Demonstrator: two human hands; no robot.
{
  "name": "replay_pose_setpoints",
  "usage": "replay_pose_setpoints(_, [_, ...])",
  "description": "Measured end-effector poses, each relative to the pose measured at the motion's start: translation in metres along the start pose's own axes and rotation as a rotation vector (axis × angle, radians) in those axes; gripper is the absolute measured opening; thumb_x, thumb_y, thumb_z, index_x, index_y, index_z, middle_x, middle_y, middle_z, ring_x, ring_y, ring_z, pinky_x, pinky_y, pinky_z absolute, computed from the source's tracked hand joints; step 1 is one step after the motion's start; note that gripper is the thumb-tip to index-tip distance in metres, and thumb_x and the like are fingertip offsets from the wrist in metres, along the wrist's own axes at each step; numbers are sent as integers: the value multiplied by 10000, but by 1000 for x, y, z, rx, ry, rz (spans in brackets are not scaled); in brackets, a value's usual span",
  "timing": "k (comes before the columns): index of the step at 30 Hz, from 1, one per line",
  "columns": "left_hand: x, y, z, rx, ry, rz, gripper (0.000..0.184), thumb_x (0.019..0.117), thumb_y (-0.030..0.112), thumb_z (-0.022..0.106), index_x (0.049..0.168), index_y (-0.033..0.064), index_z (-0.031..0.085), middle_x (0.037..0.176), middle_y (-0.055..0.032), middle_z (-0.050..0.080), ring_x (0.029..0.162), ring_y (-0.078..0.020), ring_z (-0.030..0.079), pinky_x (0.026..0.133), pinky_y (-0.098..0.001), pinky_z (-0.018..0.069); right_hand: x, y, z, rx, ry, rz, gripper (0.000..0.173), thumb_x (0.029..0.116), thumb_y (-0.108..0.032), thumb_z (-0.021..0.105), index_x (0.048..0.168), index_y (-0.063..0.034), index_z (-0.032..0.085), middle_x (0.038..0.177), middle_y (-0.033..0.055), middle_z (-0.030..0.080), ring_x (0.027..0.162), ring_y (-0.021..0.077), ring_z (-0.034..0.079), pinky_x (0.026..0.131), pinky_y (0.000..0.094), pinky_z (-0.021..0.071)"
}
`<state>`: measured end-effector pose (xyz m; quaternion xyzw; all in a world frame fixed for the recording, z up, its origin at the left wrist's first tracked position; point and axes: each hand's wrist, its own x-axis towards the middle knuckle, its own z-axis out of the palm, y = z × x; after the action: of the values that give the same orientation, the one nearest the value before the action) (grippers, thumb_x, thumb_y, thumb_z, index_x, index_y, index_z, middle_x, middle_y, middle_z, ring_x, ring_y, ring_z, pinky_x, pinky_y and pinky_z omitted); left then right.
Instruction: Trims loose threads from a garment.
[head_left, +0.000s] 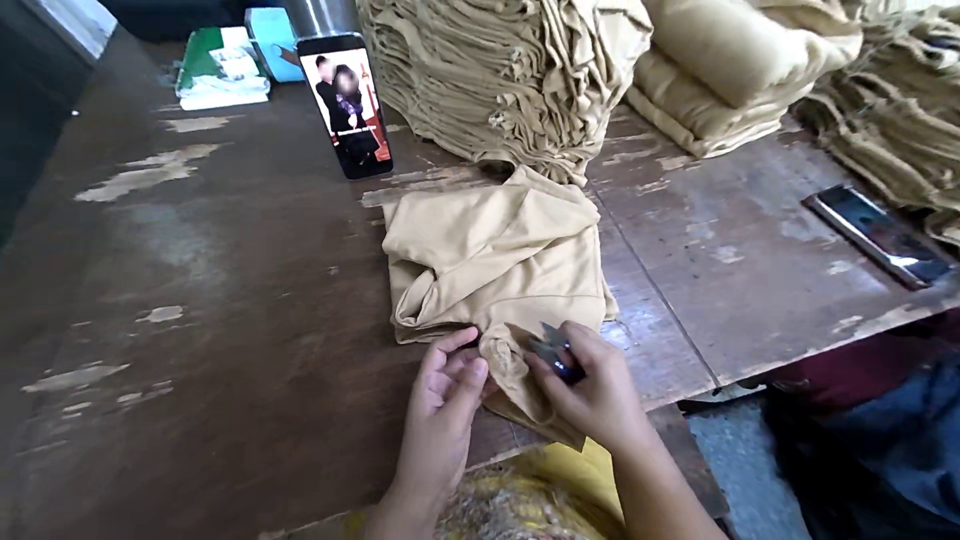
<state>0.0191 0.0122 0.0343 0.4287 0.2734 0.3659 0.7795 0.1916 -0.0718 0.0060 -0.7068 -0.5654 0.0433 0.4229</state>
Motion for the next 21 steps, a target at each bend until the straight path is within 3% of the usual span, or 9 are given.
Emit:
replay_pose_setpoints(3, [-6,-10,-5,-89,-88,59,264,1021,32,506,1277,38,569,1118,-59,718,1008,-165,714,922,-365,592,-6,-10,-3,340,54,-136,267,930,-239,727,911,-49,542,930,65,632,814,34,597,696,149,502])
replay_pose_setpoints(5, [-8,-16,-10,-84,-122,99,273,1020,85,546,1274,27,626,1168,-71,714,1038,-156,703,934,-351,580,-8,-19,0,391,70,-173,364,900,-283,792,979,-86,497,1113,92,685,1012,106,660,838,226,542])
replay_pose_setpoints(6, [-9,-18,-11,-74,-126,113,274,1022,110,560,1268,24,645,1176,-71,715,1044,-148,699,933,-342,577,-8,-22,4,380,97,-180,386,883,-281,812,981,-87,493,1129,103,701,1047,138,669,867,260,545])
replay_pose_setpoints(11, [-14,-29,-14,2,-142,201,265,1025,172,594,1239,64,708,1162,-61,737,1035,-147,710,943,-344,578,-11,-27,15,278,230,-185,269,911,-163,782,915,-76,528,939,58,736,910,108,710,790,227,578])
replay_pose_setpoints(15, [-14,-31,-11,62,-135,286,260,985,63,639,1241,49,678,1160,-16,729,1005,-92,705,907,-285,586,-12,-28,12,326,220,-164,201,927,-114,742,909,-73,546,882,37,716,837,72,695,743,191,575])
replay_pose_setpoints(18, [-13,-33,-8,103,-113,309,279,950,-10,660,1227,22,656,1167,-9,714,1001,-78,702,904,-264,591,-12,-29,11,403,190,-149,186,930,-101,715,939,-82,530,925,42,710,836,79,695,730,201,582])
replay_pose_setpoints(21, [-13,-33,-8,107,-85,299,271,932,-55,659,1195,13,665,1131,-12,722,988,-83,706,899,-272,597,-13,-30,12,400,144,-179,247,931,-145,752,1004,-70,529,1113,77,674,974,94,691,820,218,598])
